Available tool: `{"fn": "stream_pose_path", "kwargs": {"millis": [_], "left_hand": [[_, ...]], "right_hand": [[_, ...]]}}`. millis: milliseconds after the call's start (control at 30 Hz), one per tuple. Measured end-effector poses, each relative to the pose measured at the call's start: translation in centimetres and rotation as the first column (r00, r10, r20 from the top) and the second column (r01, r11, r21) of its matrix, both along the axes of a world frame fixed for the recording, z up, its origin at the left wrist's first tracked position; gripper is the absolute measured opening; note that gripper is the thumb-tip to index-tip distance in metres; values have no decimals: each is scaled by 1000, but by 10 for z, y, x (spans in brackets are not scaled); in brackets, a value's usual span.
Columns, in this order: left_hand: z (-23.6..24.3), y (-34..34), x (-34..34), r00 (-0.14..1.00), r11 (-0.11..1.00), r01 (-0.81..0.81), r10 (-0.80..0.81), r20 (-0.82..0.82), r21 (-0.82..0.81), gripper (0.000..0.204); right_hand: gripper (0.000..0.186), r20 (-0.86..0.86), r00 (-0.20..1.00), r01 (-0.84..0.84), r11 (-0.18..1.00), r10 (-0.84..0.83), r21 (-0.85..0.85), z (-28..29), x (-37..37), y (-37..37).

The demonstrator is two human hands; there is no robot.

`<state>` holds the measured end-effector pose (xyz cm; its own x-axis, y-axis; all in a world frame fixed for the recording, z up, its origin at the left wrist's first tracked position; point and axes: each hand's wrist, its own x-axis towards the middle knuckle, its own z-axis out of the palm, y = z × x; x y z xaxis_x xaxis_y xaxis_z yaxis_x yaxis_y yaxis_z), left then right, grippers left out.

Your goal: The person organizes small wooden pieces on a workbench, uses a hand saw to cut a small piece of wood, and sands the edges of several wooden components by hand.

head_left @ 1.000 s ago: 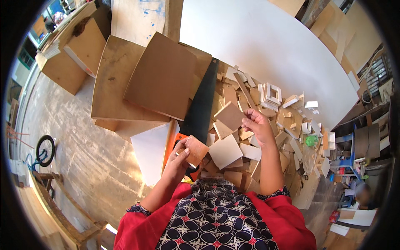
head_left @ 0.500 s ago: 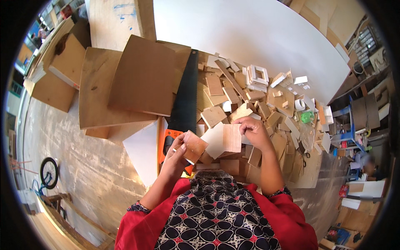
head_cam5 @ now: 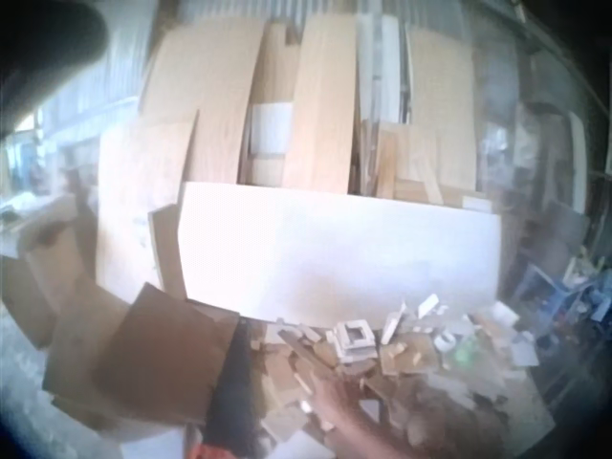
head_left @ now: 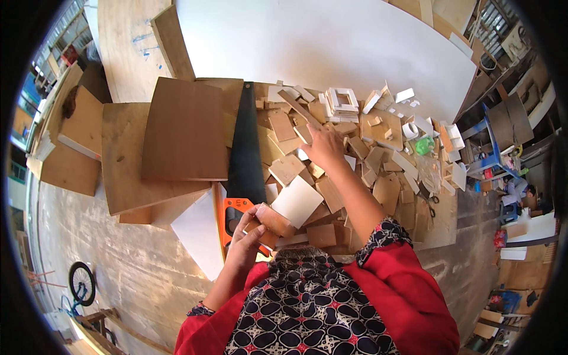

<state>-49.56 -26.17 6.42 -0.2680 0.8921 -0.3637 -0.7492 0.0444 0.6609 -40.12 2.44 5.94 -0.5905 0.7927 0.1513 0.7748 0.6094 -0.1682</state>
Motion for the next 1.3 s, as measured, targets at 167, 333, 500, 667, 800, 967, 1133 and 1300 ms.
{"fn": "stream_pose_path", "kwargs": {"millis": [167, 333, 500, 667, 800, 967, 1133, 1300], "left_hand": [[3, -19, -4, 996, 999, -51, 52, -71, 11, 58], [-4, -33, -10, 992, 993, -121, 121, -23, 14, 59], [-8, -34, -13, 990, 990, -137, 138, -14, 12, 59], [-2, -24, -15, 995, 995, -94, 94, 35, 16, 57], [-2, -16, -14, 997, 997, -80, 79, 24, 18, 55], [-8, -12, -13, 998, 998, -53, 53, 34, 23, 56], [-12, -13, -12, 999, 999, -44, 44, 29, 10, 56], [-7, -15, -11, 996, 997, -79, 80, 26, -25, 56]], "right_hand": [[28, 76, 996, 67, 961, -48, -268, 3, -8, 19], [31, -378, 922, -69, 927, -81, -368, 1, 25, 41], [33, -630, 732, -402, 581, -260, -708, 20, 40, 36], [18, -784, 588, -665, 433, -197, -608, 40, 42, 6], [27, -859, 512, -707, 560, -15, -431, 38, 41, -4], [31, -853, 522, -709, 552, -6, -438, 40, 48, -14], [28, -812, 583, -718, 446, -35, -535, 13, 58, -7], [27, -760, 648, -664, 453, -46, -594, 7, 56, -13]]}}
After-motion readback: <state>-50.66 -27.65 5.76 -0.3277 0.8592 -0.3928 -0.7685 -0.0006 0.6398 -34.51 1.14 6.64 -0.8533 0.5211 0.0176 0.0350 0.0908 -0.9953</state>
